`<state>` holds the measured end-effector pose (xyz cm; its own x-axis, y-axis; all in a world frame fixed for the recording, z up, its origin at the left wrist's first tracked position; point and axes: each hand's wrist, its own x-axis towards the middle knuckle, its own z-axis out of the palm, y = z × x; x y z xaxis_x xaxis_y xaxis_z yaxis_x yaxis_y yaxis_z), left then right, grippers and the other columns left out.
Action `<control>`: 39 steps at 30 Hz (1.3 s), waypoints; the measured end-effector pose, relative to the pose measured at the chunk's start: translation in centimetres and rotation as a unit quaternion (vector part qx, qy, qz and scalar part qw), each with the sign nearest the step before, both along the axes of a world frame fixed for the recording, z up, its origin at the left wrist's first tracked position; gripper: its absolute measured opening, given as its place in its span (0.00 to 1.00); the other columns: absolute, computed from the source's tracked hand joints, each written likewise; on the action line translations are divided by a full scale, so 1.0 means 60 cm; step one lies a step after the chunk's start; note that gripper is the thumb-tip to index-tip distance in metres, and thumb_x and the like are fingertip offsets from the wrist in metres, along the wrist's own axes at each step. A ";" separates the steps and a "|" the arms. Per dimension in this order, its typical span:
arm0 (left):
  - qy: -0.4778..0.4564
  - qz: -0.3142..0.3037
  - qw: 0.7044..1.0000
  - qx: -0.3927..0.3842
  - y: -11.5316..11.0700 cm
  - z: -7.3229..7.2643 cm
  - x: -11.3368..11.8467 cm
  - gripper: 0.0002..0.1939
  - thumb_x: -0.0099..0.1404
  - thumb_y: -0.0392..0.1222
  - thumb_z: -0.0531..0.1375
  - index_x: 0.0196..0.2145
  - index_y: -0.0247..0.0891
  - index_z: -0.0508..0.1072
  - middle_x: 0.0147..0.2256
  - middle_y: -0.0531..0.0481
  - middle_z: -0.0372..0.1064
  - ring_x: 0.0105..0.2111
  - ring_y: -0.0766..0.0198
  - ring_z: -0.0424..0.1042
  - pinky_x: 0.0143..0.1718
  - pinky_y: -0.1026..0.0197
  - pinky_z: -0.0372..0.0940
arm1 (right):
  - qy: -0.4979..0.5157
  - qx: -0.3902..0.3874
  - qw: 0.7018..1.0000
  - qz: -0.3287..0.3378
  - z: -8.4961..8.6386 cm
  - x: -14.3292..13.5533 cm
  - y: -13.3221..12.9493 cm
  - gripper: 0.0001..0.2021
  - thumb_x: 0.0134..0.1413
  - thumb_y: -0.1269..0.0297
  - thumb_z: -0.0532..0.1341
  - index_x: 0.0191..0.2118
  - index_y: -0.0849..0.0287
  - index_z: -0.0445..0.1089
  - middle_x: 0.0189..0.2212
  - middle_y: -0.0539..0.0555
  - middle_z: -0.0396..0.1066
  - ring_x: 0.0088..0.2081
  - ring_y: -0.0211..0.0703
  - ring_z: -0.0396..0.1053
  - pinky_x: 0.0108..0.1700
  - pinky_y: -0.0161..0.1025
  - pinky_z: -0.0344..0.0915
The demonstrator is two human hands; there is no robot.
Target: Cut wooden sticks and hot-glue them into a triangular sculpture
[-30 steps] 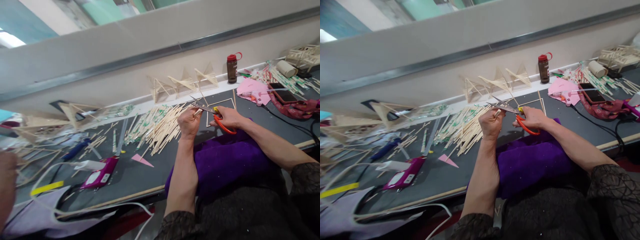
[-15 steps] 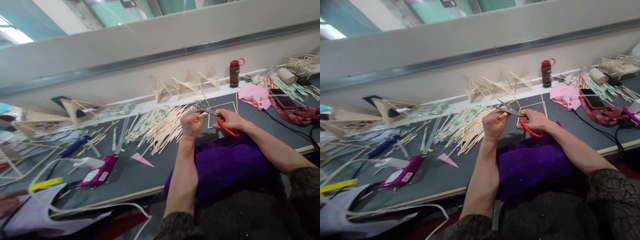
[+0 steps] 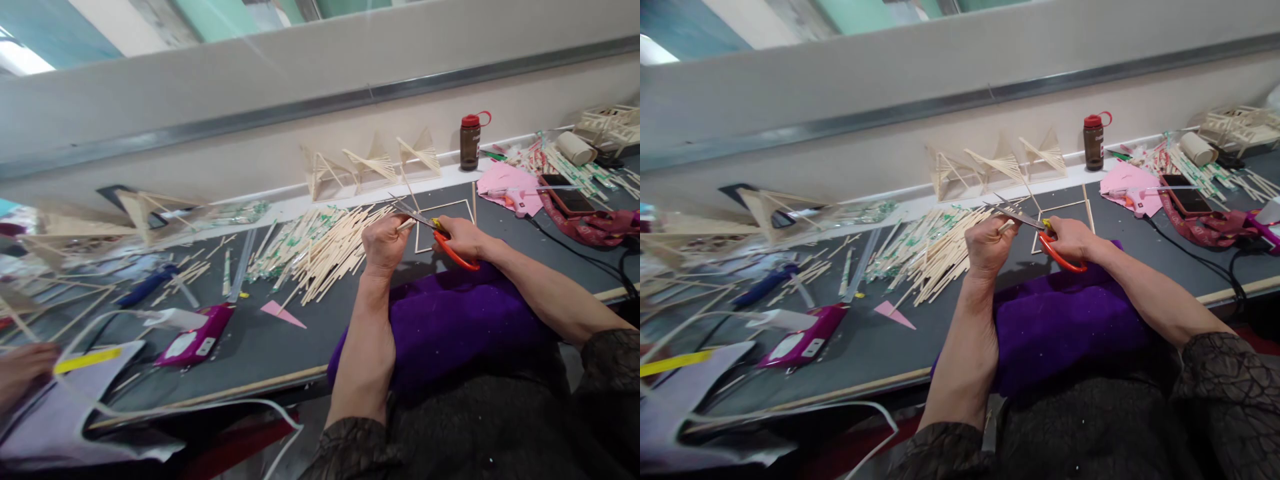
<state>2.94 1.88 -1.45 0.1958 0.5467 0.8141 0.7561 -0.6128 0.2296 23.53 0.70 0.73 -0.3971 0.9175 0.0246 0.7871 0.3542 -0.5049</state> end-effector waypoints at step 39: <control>0.001 -0.015 0.998 -0.058 0.000 0.003 -0.004 0.21 0.71 0.56 0.57 0.28 0.41 0.79 0.28 0.45 0.79 0.32 0.59 0.79 0.35 0.61 0.68 | 0.019 -0.020 1.000 0.001 0.005 -0.001 -0.003 0.21 0.53 0.47 0.64 0.45 0.57 0.66 0.43 0.57 0.75 0.39 0.48 0.71 0.35 0.38 0.57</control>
<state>2.72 1.89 -1.28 0.2155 0.6312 0.7450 0.7383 -0.6047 0.2988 23.50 0.51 1.05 -0.3983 0.9173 0.0022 0.7664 0.3341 -0.5487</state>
